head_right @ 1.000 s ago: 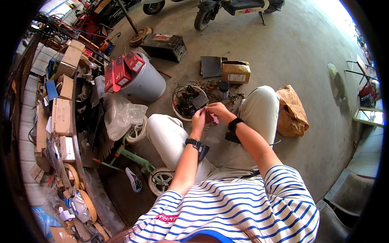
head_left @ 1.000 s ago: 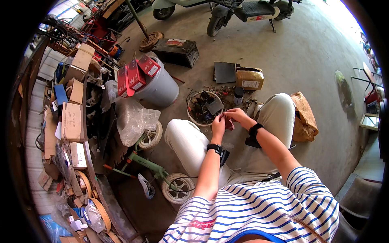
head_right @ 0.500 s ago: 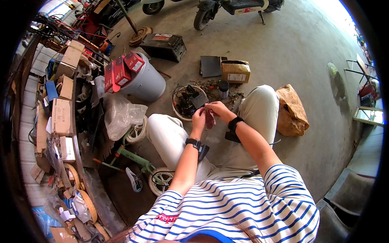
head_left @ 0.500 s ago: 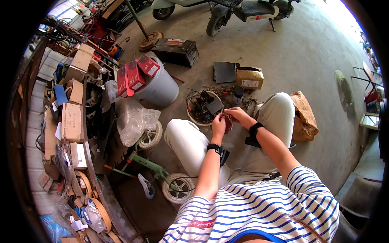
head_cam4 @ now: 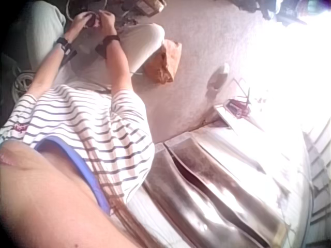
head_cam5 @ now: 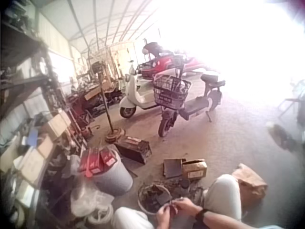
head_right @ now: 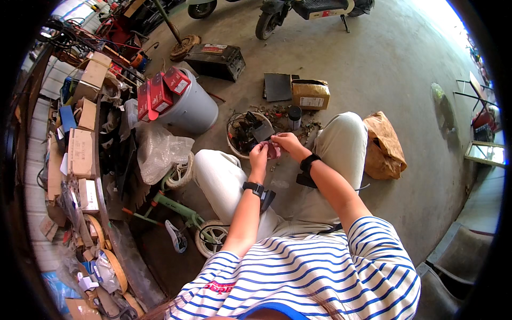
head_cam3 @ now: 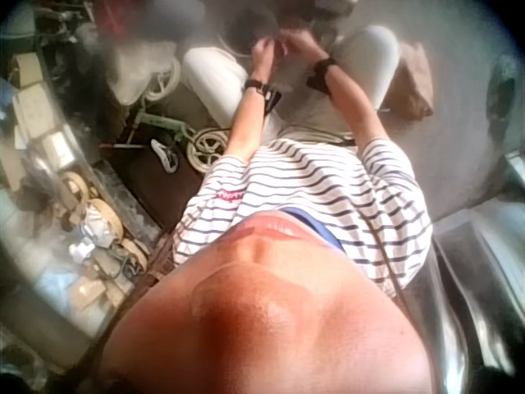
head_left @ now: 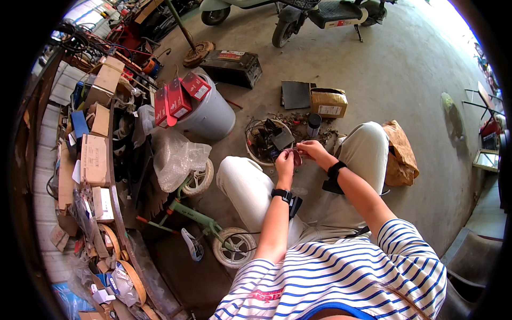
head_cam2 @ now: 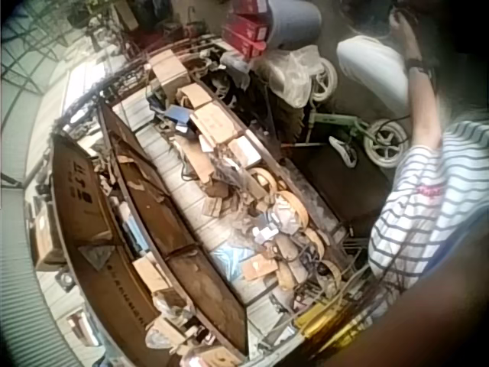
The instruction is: The person sits on the floor and wipes an electronic component with a cloth before using a small metal tool to manipulate internal parts of the circuitry.
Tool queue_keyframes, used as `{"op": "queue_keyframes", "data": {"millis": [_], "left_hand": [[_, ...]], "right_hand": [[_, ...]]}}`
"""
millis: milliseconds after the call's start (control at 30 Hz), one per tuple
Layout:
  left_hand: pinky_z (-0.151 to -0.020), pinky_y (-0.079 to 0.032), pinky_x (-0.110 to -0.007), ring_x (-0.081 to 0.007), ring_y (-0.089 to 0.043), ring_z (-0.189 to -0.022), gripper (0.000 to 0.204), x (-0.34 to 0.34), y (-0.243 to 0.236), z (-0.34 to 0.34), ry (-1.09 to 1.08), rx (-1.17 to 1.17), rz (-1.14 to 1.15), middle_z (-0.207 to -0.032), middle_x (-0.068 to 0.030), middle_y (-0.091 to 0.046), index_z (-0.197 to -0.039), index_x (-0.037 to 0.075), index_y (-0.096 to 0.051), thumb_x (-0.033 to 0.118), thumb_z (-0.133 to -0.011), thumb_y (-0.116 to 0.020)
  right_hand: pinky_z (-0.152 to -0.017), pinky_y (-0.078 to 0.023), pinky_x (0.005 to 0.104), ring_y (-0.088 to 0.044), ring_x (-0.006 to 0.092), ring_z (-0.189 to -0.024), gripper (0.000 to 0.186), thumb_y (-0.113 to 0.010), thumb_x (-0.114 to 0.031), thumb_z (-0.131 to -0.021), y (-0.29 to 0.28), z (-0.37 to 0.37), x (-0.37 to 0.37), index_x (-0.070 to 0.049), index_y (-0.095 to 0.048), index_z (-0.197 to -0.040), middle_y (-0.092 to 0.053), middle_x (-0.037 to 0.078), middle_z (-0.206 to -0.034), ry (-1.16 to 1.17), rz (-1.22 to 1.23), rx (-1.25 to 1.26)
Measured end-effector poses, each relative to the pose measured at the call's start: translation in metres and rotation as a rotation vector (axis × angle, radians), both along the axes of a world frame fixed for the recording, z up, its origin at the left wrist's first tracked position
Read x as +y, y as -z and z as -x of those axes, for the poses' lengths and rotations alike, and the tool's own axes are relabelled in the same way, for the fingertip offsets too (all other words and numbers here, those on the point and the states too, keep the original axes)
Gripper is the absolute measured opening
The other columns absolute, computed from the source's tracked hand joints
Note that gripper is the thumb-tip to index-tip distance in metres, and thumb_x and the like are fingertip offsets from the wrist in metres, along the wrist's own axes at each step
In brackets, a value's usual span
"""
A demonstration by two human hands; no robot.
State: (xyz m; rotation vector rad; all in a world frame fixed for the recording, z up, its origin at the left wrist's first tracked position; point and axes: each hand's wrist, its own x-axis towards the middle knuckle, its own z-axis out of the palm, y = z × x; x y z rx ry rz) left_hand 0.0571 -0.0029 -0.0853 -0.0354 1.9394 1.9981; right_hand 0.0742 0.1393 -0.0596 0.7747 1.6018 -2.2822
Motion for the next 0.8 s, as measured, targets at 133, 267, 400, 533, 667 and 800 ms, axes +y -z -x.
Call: {"op": "queue_keyframes", "data": {"millis": [133, 267, 400, 533, 667, 800], "left_hand": [[-0.056, -0.044, -0.023, -0.0085, -0.054, -0.062, 0.018, 0.004, -0.013, -0.005, -0.076, -0.006, -0.064, -0.075, -0.0047, -0.062, -0.089, -0.004, -0.061, 0.01, -0.086, -0.05], [-0.054, -0.044, -0.023, -0.0103, -0.055, -0.059, 0.018, 0.0, -0.029, -0.008, 0.089, -0.137, -0.148, -0.072, -0.0054, -0.062, -0.085, -0.002, -0.061, 0.004, -0.085, -0.044], [-0.057, -0.046, -0.023, -0.011, -0.058, -0.064, 0.016, -0.001, -0.013, -0.005, -0.027, -0.088, -0.171, -0.074, -0.007, -0.062, -0.084, -0.002, -0.061, 0.005, -0.085, -0.046], [-0.061, -0.048, -0.024, -0.0113, -0.059, -0.069, 0.014, -0.001, 0.0, -0.002, -0.118, 0.006, -0.017, -0.08, -0.0078, -0.063, -0.09, -0.002, -0.061, 0.009, -0.087, -0.052], [-0.064, -0.049, -0.025, -0.0114, -0.06, -0.073, 0.021, 0.007, -0.014, -0.007, -0.14, -0.063, -0.134, -0.085, -0.0071, -0.063, -0.098, -0.003, -0.058, 0.015, -0.088, -0.057], [-0.059, -0.047, -0.023, -0.0107, -0.058, -0.068, 0.023, 0.002, -0.019, -0.007, -0.118, -0.166, -0.187, -0.081, -0.0051, -0.062, -0.097, -0.001, -0.058, 0.02, -0.089, -0.057]], "right_hand": [[-0.049, -0.037, 0.0194, -0.055, 0.0053, -0.06, 0.021, -0.063, -0.026, -0.084, 0.003, 0.001, 0.004, -0.005, -0.064, -0.086, -0.061, -0.002, -0.073, -0.056, -0.022, 0.004], [-0.054, -0.043, 0.0187, -0.057, 0.0045, -0.067, 0.019, -0.064, -0.025, -0.084, -0.003, -0.002, 0.003, -0.006, -0.062, -0.088, -0.061, -0.003, -0.076, -0.085, -0.025, -0.054], [-0.053, -0.041, 0.0189, -0.057, 0.0048, -0.065, 0.02, -0.062, -0.024, -0.085, -0.015, -0.002, -0.006, -0.004, -0.063, -0.091, -0.061, -0.003, -0.074, -0.075, -0.019, -0.034], [-0.057, -0.047, 0.0193, -0.059, 0.0058, -0.068, 0.02, -0.062, -0.023, -0.086, -0.009, 0.0, -0.001, -0.005, -0.061, -0.093, -0.061, -0.001, -0.078, -0.141, -0.008, -0.041], [-0.055, -0.046, 0.0192, -0.058, 0.0063, -0.065, 0.02, -0.061, -0.022, -0.086, -0.005, -0.004, 0.004, -0.004, -0.062, -0.094, -0.061, -0.001, -0.078, -0.139, 0.032, -0.037], [-0.062, -0.046, 0.0209, -0.059, 0.0071, -0.072, 0.018, -0.06, -0.023, -0.086, -0.014, -0.005, -0.001, -0.007, -0.061, -0.095, -0.061, -0.003, -0.08, -0.168, 0.047, -0.049]]}}
